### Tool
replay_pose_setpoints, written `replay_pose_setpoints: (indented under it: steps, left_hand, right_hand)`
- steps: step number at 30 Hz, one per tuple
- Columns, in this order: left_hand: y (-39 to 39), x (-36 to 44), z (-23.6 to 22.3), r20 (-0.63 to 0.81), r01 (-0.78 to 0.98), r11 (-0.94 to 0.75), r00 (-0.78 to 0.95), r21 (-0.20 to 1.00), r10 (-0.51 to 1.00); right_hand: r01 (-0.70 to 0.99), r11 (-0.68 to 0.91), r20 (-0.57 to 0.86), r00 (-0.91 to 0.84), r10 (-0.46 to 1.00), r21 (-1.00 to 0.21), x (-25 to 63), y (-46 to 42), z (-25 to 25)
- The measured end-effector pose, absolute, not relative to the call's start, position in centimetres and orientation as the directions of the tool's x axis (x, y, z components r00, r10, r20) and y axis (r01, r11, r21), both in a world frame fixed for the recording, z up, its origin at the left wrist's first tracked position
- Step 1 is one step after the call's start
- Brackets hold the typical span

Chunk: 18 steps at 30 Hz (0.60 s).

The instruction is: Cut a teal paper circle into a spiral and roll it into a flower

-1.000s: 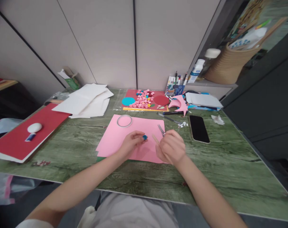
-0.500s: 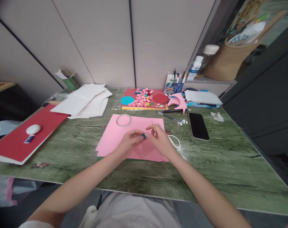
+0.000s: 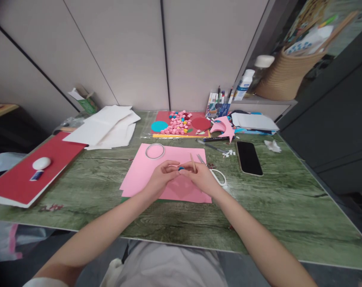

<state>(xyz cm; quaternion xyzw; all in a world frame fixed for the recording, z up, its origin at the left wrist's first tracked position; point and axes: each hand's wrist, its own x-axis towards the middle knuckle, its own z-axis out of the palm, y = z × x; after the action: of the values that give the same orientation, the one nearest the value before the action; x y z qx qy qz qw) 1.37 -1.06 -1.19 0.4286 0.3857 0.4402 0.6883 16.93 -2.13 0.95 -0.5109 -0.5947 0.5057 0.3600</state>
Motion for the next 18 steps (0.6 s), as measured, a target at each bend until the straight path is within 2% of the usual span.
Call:
replay_pose_setpoints:
  steps: [12,15,18]
  left_hand:
    - [-1.2,1.21,-0.4,-0.055,-0.245,0.142,0.334,0.959,0.941]
    - [-1.35,1.4,-0.39,-0.084,-0.313,0.203,0.353,0.928,0.932]
    - [-1.32,1.47,-0.67,-0.198,-0.391,0.354,0.385,0.849,0.901]
  right_hand:
    - [0.181,-0.052,-0.099,-0.26,0.961,-0.982,17.18,-2.45,1.19]
    - [0.205,-0.067,-0.121,-0.264,0.957,-0.977,17.27,-2.31,1.2]
    - [0.265,-0.014,-0.082,-0.246,0.966,-0.964,17.17,-2.11,0.9]
